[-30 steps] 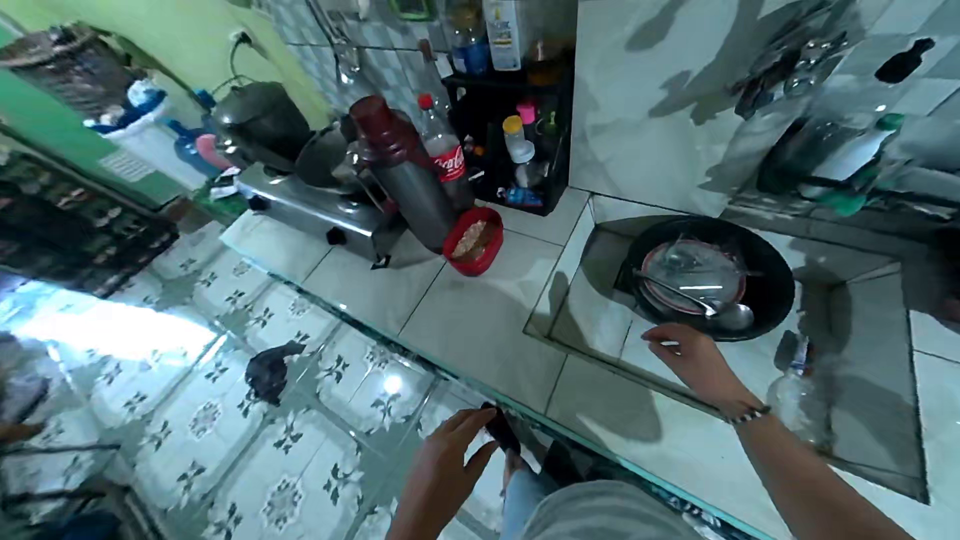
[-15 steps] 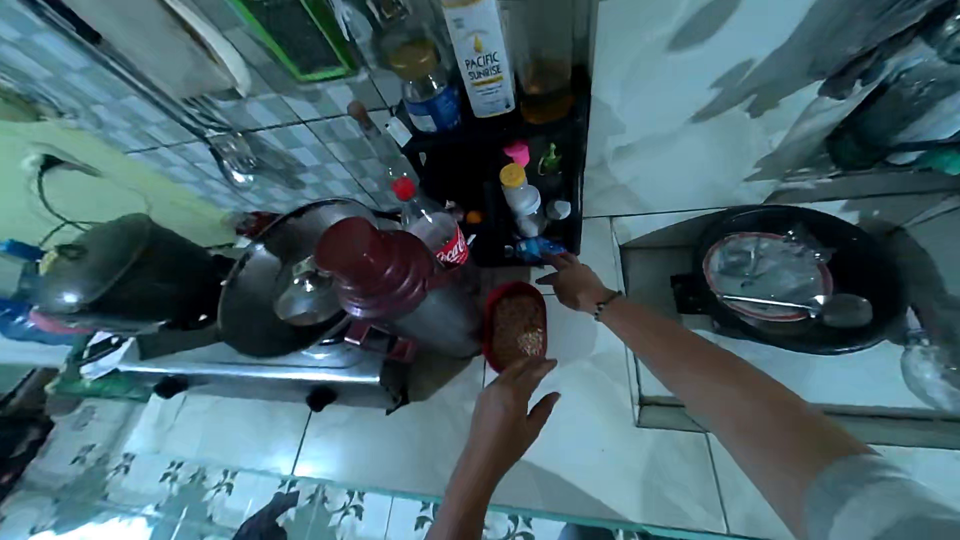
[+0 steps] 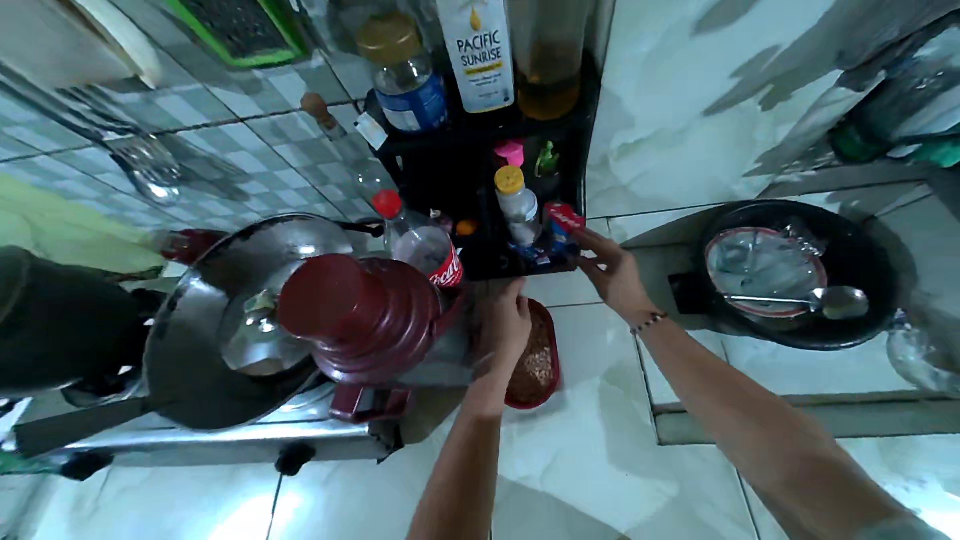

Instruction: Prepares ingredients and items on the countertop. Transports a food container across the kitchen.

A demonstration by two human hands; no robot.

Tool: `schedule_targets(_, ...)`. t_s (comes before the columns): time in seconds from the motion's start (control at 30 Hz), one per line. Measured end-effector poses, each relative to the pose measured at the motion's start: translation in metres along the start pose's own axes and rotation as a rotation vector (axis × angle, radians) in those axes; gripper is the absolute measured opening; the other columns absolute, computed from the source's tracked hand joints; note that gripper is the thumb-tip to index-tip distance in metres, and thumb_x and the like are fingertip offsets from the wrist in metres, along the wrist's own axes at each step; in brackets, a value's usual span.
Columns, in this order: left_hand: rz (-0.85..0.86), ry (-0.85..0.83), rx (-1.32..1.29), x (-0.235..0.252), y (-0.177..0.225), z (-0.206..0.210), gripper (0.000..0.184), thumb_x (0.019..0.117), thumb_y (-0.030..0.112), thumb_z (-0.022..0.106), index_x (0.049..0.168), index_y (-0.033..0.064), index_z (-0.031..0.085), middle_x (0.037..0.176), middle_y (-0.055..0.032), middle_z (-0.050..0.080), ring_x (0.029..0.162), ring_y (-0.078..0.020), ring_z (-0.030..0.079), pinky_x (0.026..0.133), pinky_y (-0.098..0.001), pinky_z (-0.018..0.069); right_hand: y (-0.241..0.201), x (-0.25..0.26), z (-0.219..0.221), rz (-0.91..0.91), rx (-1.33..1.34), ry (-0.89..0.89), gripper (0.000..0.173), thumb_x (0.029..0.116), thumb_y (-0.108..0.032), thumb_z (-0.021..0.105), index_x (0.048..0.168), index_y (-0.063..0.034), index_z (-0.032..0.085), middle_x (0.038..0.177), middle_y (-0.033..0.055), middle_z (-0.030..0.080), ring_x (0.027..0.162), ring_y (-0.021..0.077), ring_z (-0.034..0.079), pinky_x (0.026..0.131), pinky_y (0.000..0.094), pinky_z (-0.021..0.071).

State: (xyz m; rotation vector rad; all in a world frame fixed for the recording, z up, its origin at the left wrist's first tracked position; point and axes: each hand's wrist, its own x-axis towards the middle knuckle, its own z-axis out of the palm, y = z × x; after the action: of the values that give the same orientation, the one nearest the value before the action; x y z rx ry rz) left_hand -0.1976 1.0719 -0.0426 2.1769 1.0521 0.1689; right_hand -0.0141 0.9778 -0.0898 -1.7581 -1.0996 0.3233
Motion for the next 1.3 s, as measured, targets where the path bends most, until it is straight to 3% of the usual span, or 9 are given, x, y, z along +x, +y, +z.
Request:
schedule_targets(0.1, 0.104, 0.066, 0.132, 0.042, 0.001, 0.029, 0.036, 0.1011, 0.005, 0.057, 0.137, -0.0001, 0.061, 0.137, -0.0232, 0.060, 0.126, -0.0402, 0.060, 0.106, -0.0566, 0.0482, -0.006, -0.032, -0.025, 0.147, 0.174, 0.164, 0.039, 0.1024, -0.008, 0.058, 0.142, -0.0091, 0.061, 0.146, 0.0076, 0.059, 0.117, 0.0163, 0.067, 0.096, 0.0349, 0.0579)
schedule_targets(0.2, 0.087, -0.055, 0.267, 0.078, 0.001, 0.047, 0.041, 0.0960, -0.002, 0.059, 0.137, 0.0007, 0.061, 0.142, -0.0226, 0.057, 0.130, -0.0420, 0.056, 0.105, -0.0603, 0.0479, 0.006, -0.064, -0.039, 0.261, 0.282, 0.313, 0.035, 0.0989, -0.008, 0.063, 0.134, -0.0038, 0.066, 0.133, 0.0103, 0.067, 0.112, 0.0146, 0.069, 0.096, 0.0337, 0.0580)
schedule_targets(0.33, 0.086, -0.166, 0.387, 0.121, -0.018, 0.064, 0.049, 0.0918, -0.006, 0.060, 0.140, 0.0049, 0.060, 0.147, -0.0218, 0.053, 0.138, -0.0417, 0.049, 0.109, -0.0606, 0.0444, 0.020, -0.108, -0.059, 0.320, 0.319, 0.374, 0.031, 0.0985, -0.002, 0.061, 0.128, 0.0042, 0.067, 0.125, 0.0133, 0.071, 0.110, 0.0146, 0.070, 0.097, 0.0314, 0.0583)
schedule_targets(0.53, 0.090, -0.220, 0.512, 0.150, -0.022, 0.051, 0.035, 0.0902, -0.004, 0.064, 0.125, 0.0023, 0.069, 0.131, -0.0249, 0.063, 0.124, -0.0453, 0.059, 0.097, -0.0653, 0.0504, 0.022, -0.155, -0.082, 0.340, 0.353, 0.411, 0.031, 0.0981, -0.003, 0.059, 0.127, 0.0065, 0.066, 0.124, 0.0102, 0.070, 0.105, 0.0099, 0.069, 0.093, 0.0276, 0.0577)
schedule_targets(0.67, 0.125, -0.334, 0.526, 0.170, -0.019, 0.036, 0.027, 0.0928, 0.002, 0.066, 0.119, 0.0020, 0.072, 0.126, -0.0262, 0.066, 0.123, -0.0446, 0.060, 0.102, -0.0649, 0.0473, 0.020, -0.168, -0.092, 0.382, 0.359, 0.445, 0.029, 0.0971, -0.001, 0.058, 0.123, 0.0044, 0.069, 0.120, 0.0073, 0.073, 0.101, 0.0097, 0.070, 0.090, 0.0270, 0.0584)
schedule_targets(0.8, 0.130, -0.276, 0.663, 0.169, -0.008, 0.036, 0.026, 0.0932, 0.005, 0.063, 0.118, 0.0006, 0.071, 0.125, -0.0256, 0.066, 0.120, -0.0448, 0.062, 0.099, -0.0643, 0.0493, 0.021, -0.178, -0.096, 0.418, 0.344, 0.442, 0.030, 0.0970, -0.003, 0.058, 0.125, 0.0046, 0.068, 0.121, 0.0080, 0.073, 0.102, 0.0095, 0.070, 0.091, 0.0261, 0.0581)
schedule_targets(1.0, 0.083, -0.242, 0.720, 0.156, -0.001, 0.048, 0.024, 0.1017, 0.008, 0.055, 0.114, -0.0059, 0.070, 0.132, -0.0248, 0.062, 0.128, -0.0401, 0.057, 0.104, -0.0570, 0.0483, 0.019, -0.188, -0.094, 0.465, 0.350, 0.443, 0.030, 0.0966, -0.003, 0.059, 0.124, 0.0037, 0.069, 0.121, 0.0082, 0.073, 0.102, 0.0103, 0.071, 0.090, 0.0261, 0.0586)
schedule_targets(1.17, 0.065, -0.239, 0.585, 0.160, -0.011, 0.045, 0.029, 0.0961, 0.019, 0.065, 0.112, -0.0051, 0.069, 0.126, -0.0245, 0.065, 0.122, -0.0413, 0.061, 0.100, -0.0609, 0.0498, 0.018, -0.192, -0.093, 0.468, 0.354, 0.422, 0.030, 0.0972, -0.004, 0.058, 0.124, 0.0023, 0.070, 0.118, 0.0071, 0.074, 0.101, 0.0110, 0.071, 0.089, 0.0262, 0.0586)
schedule_targets(1.3, 0.007, -0.279, 0.525, 0.159, -0.009, 0.037, 0.043, 0.0945, 0.037, 0.068, 0.109, -0.0036, 0.070, 0.117, -0.0262, 0.068, 0.115, -0.0429, 0.065, 0.096, -0.0648, 0.0504, 0.015, -0.190, -0.090, 0.469, 0.381, 0.418, 0.028, 0.0971, -0.003, 0.058, 0.121, 0.0009, 0.072, 0.116, 0.0067, 0.075, 0.100, 0.0109, 0.071, 0.088, 0.0259, 0.0586)
